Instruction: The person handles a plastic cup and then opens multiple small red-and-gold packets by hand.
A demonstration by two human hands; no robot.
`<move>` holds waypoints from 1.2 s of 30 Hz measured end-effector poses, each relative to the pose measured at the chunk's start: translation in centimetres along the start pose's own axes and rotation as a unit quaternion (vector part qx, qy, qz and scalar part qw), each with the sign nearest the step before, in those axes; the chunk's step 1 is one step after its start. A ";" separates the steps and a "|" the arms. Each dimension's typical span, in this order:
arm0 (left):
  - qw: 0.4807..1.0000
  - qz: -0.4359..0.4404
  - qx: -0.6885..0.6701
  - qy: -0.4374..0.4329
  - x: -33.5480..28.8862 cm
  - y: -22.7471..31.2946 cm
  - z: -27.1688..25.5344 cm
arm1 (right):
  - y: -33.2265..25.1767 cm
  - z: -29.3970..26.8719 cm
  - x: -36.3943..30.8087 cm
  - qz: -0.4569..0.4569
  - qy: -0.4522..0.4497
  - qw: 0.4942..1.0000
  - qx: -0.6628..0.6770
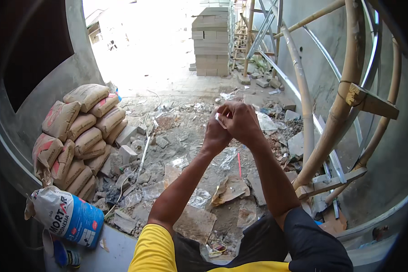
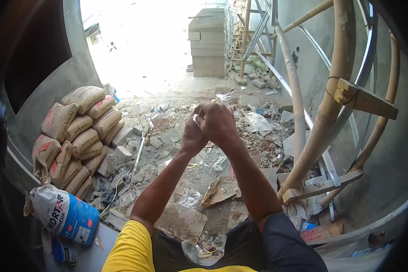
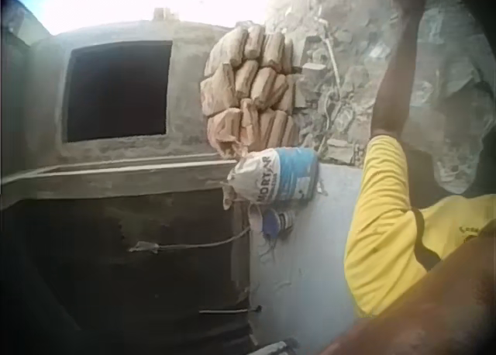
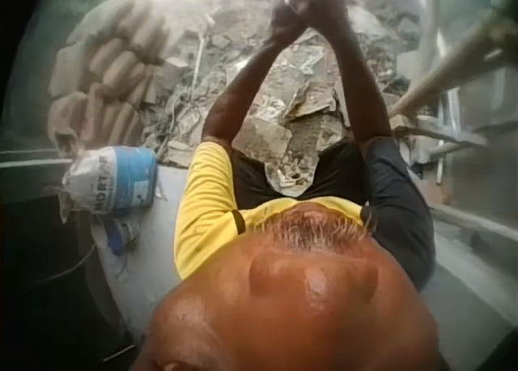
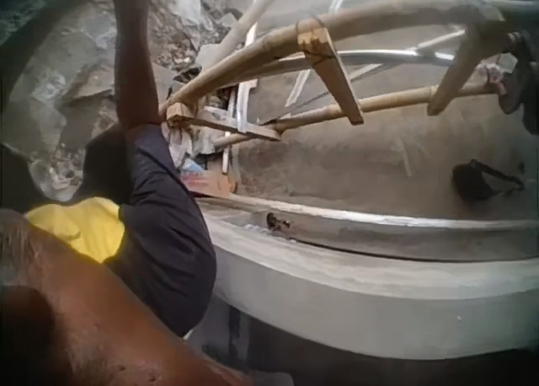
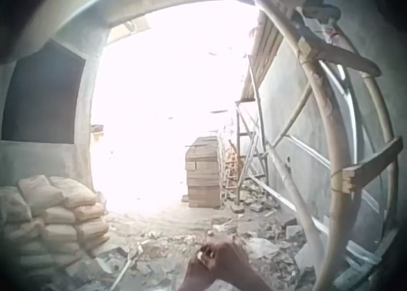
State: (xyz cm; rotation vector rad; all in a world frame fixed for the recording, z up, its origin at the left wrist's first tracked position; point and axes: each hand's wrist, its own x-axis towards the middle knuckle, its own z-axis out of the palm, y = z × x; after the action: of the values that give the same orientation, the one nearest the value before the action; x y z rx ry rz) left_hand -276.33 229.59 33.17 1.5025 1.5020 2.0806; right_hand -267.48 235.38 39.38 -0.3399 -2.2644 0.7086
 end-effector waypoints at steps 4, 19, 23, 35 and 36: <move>0.997 -0.027 0.067 0.001 0.0 -0.3 -0.9 | 0.3 -1.0 0.1 -0.063 0.016 0.997 -0.031; 0.995 -0.073 0.006 0.062 -1.4 -5.5 1.3 | 1.9 0.1 0.3 -0.095 -0.020 0.984 -0.147; 0.987 0.034 0.115 0.103 -2.2 -3.6 1.5 | 3.1 0.8 0.7 -0.029 -0.011 0.998 -0.048; 0.997 -0.012 -0.076 0.015 -1.6 -0.2 0.7 | 5.4 -0.7 2.2 0.086 0.022 0.935 0.344; 0.997 -0.003 -0.074 0.021 -1.6 0.1 0.6 | 5.3 -0.8 2.2 0.082 0.018 0.934 0.346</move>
State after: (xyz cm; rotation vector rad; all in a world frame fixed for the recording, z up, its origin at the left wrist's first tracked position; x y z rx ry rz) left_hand -275.04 228.92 32.22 1.4088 1.3315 2.1786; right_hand -268.28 240.99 38.03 -0.1905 -1.8132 1.5054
